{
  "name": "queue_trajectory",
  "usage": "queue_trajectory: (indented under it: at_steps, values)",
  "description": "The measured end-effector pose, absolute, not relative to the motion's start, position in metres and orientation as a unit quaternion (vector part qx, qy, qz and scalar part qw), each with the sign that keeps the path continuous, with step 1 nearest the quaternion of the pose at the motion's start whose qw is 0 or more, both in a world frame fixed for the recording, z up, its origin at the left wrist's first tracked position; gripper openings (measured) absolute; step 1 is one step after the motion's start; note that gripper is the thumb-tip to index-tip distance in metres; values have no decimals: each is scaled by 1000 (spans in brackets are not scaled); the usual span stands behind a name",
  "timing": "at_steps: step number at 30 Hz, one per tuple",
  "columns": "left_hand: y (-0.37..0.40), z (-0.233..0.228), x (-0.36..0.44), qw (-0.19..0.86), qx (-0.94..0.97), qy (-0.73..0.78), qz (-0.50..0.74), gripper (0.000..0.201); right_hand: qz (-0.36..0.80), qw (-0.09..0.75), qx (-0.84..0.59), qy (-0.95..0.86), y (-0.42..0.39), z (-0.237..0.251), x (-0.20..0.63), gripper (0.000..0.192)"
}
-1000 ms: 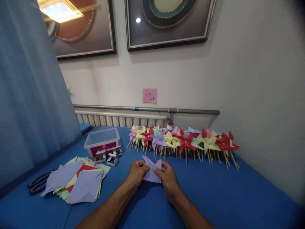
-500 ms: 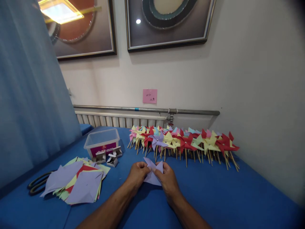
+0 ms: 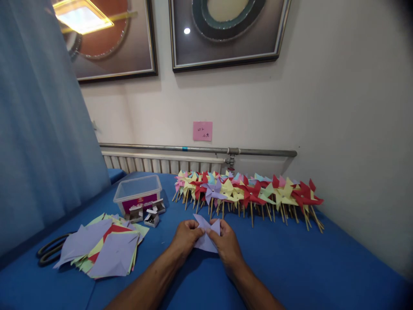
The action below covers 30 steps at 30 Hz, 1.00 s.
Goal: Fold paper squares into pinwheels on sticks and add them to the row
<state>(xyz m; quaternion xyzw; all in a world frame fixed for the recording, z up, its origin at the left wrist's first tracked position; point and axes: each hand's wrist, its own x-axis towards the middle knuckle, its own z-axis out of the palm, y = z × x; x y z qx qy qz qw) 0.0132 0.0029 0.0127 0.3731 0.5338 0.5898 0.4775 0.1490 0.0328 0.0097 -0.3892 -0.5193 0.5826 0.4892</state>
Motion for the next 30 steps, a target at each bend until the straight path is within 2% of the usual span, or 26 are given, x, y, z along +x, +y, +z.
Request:
queue_trajectory:
  at_steps: [5, 14, 21, 30]
  values:
    - [1, 17, 13, 487, 361, 527, 595, 34, 600, 487, -371, -515, 34, 7, 148, 38]
    - [-1, 29, -2, 546, 287, 484, 620, 19, 726, 458, -249, -449, 22, 24, 154, 43]
    - [1, 23, 4, 517, 311, 502, 619, 19, 720, 467, -258, -444, 25, 17, 150, 56]
    - [-2, 24, 15, 475, 346, 536, 606, 25, 665, 481, -312, -478, 34, 4, 148, 55]
